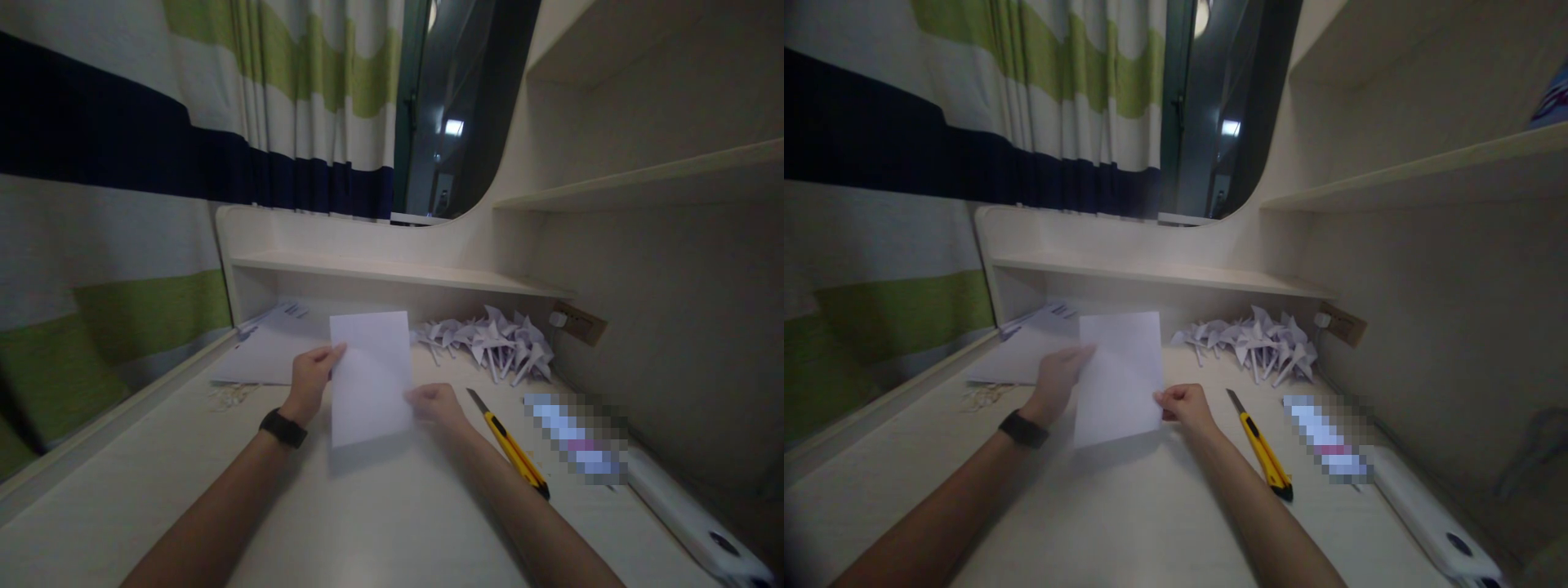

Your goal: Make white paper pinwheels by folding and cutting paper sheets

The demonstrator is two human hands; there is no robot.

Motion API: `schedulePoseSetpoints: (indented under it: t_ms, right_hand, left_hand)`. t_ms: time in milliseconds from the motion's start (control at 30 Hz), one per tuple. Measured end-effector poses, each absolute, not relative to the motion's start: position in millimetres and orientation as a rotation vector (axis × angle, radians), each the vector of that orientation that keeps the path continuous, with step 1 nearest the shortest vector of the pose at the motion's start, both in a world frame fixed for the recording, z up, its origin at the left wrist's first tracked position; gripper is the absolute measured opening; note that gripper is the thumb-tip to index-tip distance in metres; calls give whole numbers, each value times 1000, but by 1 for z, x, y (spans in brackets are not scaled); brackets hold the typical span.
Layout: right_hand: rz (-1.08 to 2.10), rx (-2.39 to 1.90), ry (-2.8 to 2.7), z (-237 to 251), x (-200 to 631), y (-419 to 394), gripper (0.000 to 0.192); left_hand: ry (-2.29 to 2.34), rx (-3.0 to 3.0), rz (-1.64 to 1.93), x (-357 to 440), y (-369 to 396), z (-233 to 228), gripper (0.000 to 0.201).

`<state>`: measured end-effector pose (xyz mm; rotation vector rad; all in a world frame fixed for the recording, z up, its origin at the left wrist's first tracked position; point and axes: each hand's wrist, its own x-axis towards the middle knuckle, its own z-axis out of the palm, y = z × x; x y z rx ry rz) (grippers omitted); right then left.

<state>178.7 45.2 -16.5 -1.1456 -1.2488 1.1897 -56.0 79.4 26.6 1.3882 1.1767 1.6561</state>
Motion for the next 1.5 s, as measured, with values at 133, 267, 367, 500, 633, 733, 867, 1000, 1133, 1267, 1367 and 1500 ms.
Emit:
schedulePoseSetpoints:
  t_ms: [133,267,367,500,633,733,867,1000,1133,1267,1367,1500]
  right_hand:
    - [1120,-1158,-1263,-23,176,47,47]
    - [1124,-1167,-1268,-23,172,46,48]
    - [1106,-1212,-1339,-19,170,43,50]
    - [1013,-1238,-1411,-15,169,40,48]
    - [1078,-1226,-1430,-14,168,37,45]
    - [1114,-1233,-1460,-15,168,37,44]
    - [1116,-1220,-1441,-18,168,41,44]
    - [1199,-1183,-1376,-21,169,43,44]
    - [1225,-1152,-1401,-20,170,40,45]
    - [1229,-1172,-1384,-16,169,38,45]
    - [1236,-1205,-1403,-13,169,38,44]
    - [1235,-1242,-1413,-10,170,39,41]
  left_hand:
    - [1156,1368,1657,-57,78,29,42]
    - [1164,1353,1661,-58,78,31,42]
    - [1197,1391,1665,-60,79,30,44]
    - [1173,1381,1669,-62,81,29,44]
    - [1199,1361,1674,-64,82,29,41]
    - [1243,1343,1680,-66,84,29,39]
    - [1224,1301,1675,-65,83,29,39]
    - [1205,1246,1673,-64,81,30,37]
    - [1154,1210,1647,-65,81,31,34]
    - [1127,1197,1637,-66,82,32,33]
    - [1113,1174,1645,-67,83,32,33]
    - [1110,1164,1637,-68,86,29,32]
